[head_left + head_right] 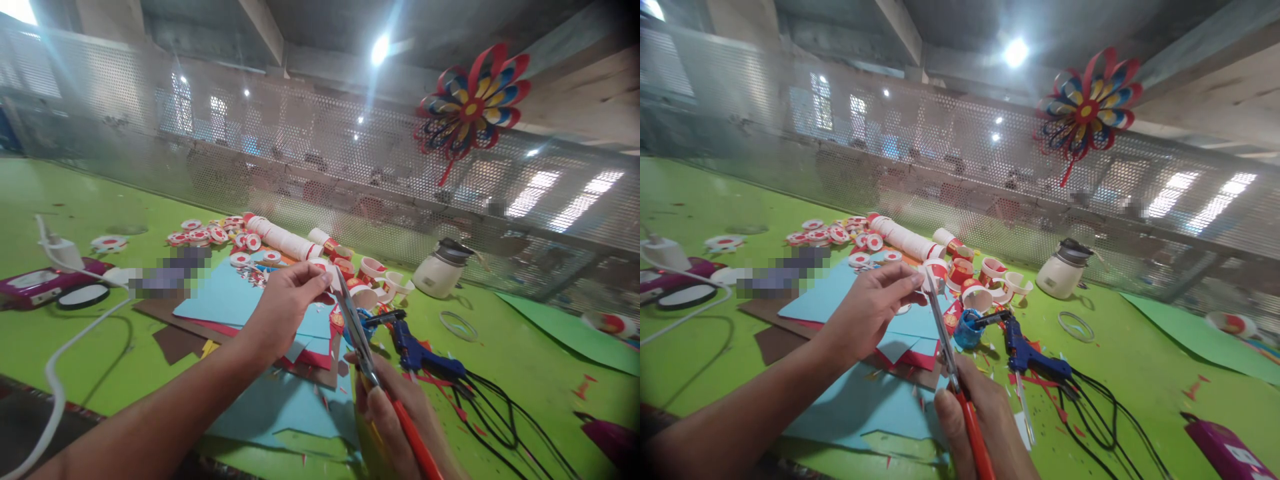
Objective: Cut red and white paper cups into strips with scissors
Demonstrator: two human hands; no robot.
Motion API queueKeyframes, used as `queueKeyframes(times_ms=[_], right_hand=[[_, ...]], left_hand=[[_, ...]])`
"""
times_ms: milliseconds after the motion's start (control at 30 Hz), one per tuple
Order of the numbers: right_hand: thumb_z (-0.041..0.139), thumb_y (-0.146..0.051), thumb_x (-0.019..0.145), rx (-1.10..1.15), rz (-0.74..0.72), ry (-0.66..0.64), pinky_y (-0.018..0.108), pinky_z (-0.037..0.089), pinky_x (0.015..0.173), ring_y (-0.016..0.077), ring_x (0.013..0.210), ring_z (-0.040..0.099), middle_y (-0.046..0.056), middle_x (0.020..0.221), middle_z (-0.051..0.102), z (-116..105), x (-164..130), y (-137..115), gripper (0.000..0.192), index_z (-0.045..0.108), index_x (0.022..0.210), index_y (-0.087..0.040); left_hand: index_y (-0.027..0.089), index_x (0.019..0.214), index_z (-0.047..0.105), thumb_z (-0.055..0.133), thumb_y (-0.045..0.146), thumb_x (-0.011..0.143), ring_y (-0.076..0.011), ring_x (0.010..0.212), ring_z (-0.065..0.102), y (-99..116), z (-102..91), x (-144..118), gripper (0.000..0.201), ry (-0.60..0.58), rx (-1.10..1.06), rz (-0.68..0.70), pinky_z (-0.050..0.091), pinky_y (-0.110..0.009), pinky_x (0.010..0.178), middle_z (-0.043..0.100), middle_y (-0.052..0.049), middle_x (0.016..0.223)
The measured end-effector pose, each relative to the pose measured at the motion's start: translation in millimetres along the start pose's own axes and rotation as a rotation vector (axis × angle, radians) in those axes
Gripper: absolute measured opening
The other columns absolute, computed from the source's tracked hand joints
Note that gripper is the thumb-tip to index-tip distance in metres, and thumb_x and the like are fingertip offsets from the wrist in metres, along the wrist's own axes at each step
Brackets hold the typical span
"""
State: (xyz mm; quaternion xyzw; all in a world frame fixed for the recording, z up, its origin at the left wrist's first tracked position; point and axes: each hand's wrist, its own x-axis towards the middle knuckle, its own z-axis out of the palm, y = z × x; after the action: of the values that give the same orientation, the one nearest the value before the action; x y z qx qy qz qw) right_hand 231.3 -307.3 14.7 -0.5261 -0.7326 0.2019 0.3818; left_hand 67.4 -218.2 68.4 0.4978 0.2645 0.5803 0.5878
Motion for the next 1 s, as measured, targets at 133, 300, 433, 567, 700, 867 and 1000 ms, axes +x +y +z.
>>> queueKeyframes(times_ms=[133, 300, 433, 567, 700, 867, 1000], right_hand=[[0.032, -0.061, 0.087, 0.005, 0.003, 0.023, 0.025, 0.041, 0.050, 0.0152, 0.051, 0.052, -0.001, 0.059, 0.054, 0.1, -0.1, -3.4, 0.055, 0.060, 0.109, -0.019], [0.033, -0.060, 0.087, 0.018, 0.020, 0.004, 0.025, 0.040, 0.051, 0.0153, 0.052, 0.051, -0.001, 0.059, 0.054, -0.4, -0.3, -4.4, 0.053, 0.059, 0.108, -0.019], [0.034, -0.058, 0.087, 0.029, 0.013, 0.013, 0.025, 0.039, 0.050, 0.0155, 0.051, 0.050, -0.001, 0.059, 0.054, 0.4, -0.8, -3.2, 0.051, 0.059, 0.108, -0.019], [0.034, -0.058, 0.087, 0.023, 0.017, 0.028, 0.025, 0.039, 0.049, 0.0153, 0.050, 0.051, -0.001, 0.058, 0.053, 2.3, -1.4, -1.9, 0.050, 0.059, 0.107, -0.020], [0.032, -0.060, 0.087, 0.015, 0.003, 0.041, 0.025, 0.038, 0.048, 0.0152, 0.050, 0.050, -0.002, 0.057, 0.051, 2.9, -1.4, -1.4, 0.052, 0.059, 0.107, -0.020], [0.033, -0.061, 0.086, -0.013, 0.038, 0.030, 0.026, 0.039, 0.049, 0.0160, 0.050, 0.052, -0.002, 0.056, 0.051, 1.9, -1.2, -3.9, 0.055, 0.060, 0.107, -0.019], [0.033, -0.061, 0.087, -0.040, 0.039, 0.048, 0.026, 0.038, 0.049, 0.0163, 0.051, 0.052, -0.002, 0.056, 0.050, 1.3, -1.5, -6.7, 0.053, 0.061, 0.106, -0.020]], left_hand=[[0.013, 0.068, 0.063, 0.062, 0.022, 0.074, -0.0141, 0.069, 0.058, 0.0, 0.5, -0.5, 0.011, 0.006, 0.023, 0.008, 0.046, -0.030, 0.069, 0.066, -0.006, 0.075], [0.013, 0.070, 0.064, 0.062, 0.024, 0.076, -0.0149, 0.071, 0.059, -0.7, 0.8, -0.5, 0.013, -0.009, 0.038, 0.023, 0.046, -0.029, 0.067, 0.066, -0.006, 0.076], [0.014, 0.069, 0.063, 0.061, 0.025, 0.076, -0.0144, 0.071, 0.058, -2.3, 0.2, 0.0, 0.013, -0.012, 0.044, 0.036, 0.046, -0.029, 0.067, 0.065, -0.005, 0.076], [0.014, 0.068, 0.062, 0.062, 0.026, 0.076, -0.0128, 0.067, 0.056, -3.9, 0.0, 0.2, 0.014, -0.011, 0.034, 0.041, 0.046, -0.029, 0.067, 0.064, -0.004, 0.072], [0.014, 0.067, 0.062, 0.062, 0.024, 0.076, -0.0131, 0.068, 0.056, -3.3, 1.1, -0.3, 0.014, -0.003, 0.035, 0.035, 0.046, -0.029, 0.067, 0.063, -0.004, 0.071], [0.013, 0.068, 0.062, 0.060, 0.023, 0.077, -0.0122, 0.066, 0.055, -2.3, 2.5, -1.1, 0.014, 0.010, 0.045, 0.037, 0.046, -0.028, 0.066, 0.062, -0.003, 0.070], [0.014, 0.067, 0.060, 0.060, 0.023, 0.077, -0.0115, 0.064, 0.054, -3.3, 2.4, -1.7, 0.014, 0.017, 0.041, 0.041, 0.046, -0.027, 0.065, 0.061, -0.002, 0.069]])
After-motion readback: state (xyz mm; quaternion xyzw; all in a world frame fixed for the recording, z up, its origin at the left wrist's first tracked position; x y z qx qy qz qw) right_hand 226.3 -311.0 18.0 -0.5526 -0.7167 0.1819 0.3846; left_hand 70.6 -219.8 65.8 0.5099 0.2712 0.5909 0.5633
